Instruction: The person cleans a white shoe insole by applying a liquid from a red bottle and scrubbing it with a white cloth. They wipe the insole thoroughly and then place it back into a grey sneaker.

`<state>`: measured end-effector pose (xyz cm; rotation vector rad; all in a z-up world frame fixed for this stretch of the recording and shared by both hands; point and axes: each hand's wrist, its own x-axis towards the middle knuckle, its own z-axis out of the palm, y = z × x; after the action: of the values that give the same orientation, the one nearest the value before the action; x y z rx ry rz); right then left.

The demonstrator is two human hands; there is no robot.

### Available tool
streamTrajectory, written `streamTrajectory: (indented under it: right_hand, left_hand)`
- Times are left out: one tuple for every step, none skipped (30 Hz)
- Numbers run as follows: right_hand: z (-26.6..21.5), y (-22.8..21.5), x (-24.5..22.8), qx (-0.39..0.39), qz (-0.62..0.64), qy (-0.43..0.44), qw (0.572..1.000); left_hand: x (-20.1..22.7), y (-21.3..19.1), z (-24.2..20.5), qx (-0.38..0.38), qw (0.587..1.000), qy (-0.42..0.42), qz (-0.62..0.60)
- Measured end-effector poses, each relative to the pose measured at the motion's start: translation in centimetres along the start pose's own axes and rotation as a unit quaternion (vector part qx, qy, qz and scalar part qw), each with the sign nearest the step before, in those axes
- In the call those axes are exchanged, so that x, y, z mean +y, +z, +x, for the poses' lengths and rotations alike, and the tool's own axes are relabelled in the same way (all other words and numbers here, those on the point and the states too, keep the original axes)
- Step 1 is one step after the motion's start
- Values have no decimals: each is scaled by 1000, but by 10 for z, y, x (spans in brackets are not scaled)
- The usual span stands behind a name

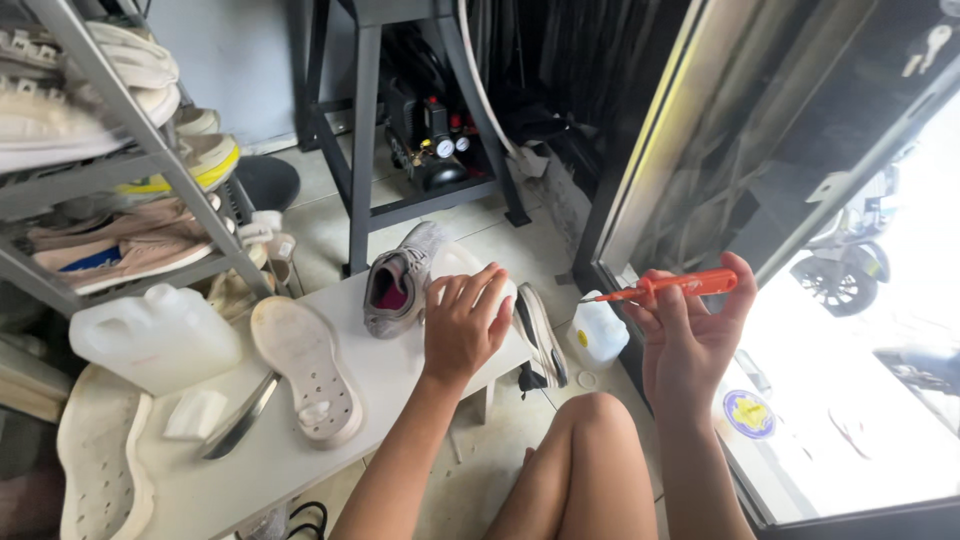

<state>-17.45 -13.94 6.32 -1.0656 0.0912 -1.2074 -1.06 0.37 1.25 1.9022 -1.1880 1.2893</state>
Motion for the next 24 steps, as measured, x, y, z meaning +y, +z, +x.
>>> streamTrajectory:
  right_hand:
    - [-3, -1, -7, 6, 0, -5, 1000]
    - [-5, -1, -14, -2, -12, -18, 1000]
    - [-8, -2, -21, -10, -25, -31, 999]
    - [-9, -4, -24, -4, -26, -35, 999]
    - [-10, -8, -28, -8, -31, -41, 999]
    - [-11, -10, -32, -12, -37, -46, 998]
    - [-12, -11, -39, -7, -40, -47, 998]
    - [-13, -11, -45, -6, -24, -55, 998]
    - [-13, -11, -51, -5, -7, -65, 998]
    - [-13, -15, -53, -1, -10, -67, 998]
    - [-13, -20, -54, 5, -7, -77, 997]
    - [-13, -23, -55, 11, -5, -86, 996]
    - [-15, -25, -57, 12, -7, -89, 996]
    - [-16, -25, -58, 21, 5, -93, 995]
    - [-16, -25, -59, 27, 18, -95, 995]
    - [-16, -33, -59, 26, 18, -98, 995]
    - [-16, -38, -56, 40, 33, -88, 995]
    - [-17, -42, -52, 55, 48, -78, 994]
    - [-20, -34, -60, 40, 52, -62, 996]
    - [-22, -27, -68, 149, 51, 0, 988]
    - [-20, -19, -76, 256, 44, 57, 964]
    - [-22, -43, -67, 242, 44, 69, 967]
    - [-23, -68, -58, 62, 248, 101, 961]
    - [-22, -95, -48, -121, 435, 123, 884]
  left_hand:
    - [1, -1, 1, 0, 1000, 6, -5]
    - [2, -1, 2, -6, 1000, 4, -8]
    - [3, -2, 2, -13, 1000, 1, -12]
    - [2, -3, 2, -13, 1000, 6, -18]
    - [2, -4, 3, -23, 999, 0, -27]
    - [2, -4, 2, -33, 999, -6, -36]
    - [2, -5, 3, -34, 999, -5, -41]
    - [2, -7, 4, -33, 999, 0, -40]
    - [1, -7, 6, -31, 999, 7, -38]
    - [0, -6, 7, -31, 999, 9, -43]
    - [-2, -6, 7, -38, 998, 10, -50]
    - [-3, -5, 7, -46, 997, 10, -56]
    - [-5, -3, 7, -45, 997, 11, -59]
    - [-7, -1, 7, -49, 997, 11, -65]
    - [-10, 1, 7, -53, 996, 9, -67]
    - [-10, 4, 12, -50, 996, 8, -68]
    - [-14, 2, 13, -49, 996, 18, -71]
    - [-19, 1, 13, -49, 996, 28, -75]
    - [-20, -7, 15, -52, 997, 13, -59]
    - [-23, -14, 16, -72, 991, 21, -112]
    - [-26, -18, 21, -88, 982, 30, -166]
    - [-27, -20, 14, -87, 984, 17, -152]
    - [-28, -17, 13, -80, 982, 14, -168]
    - [-29, -13, 12, -72, 980, 12, -184]
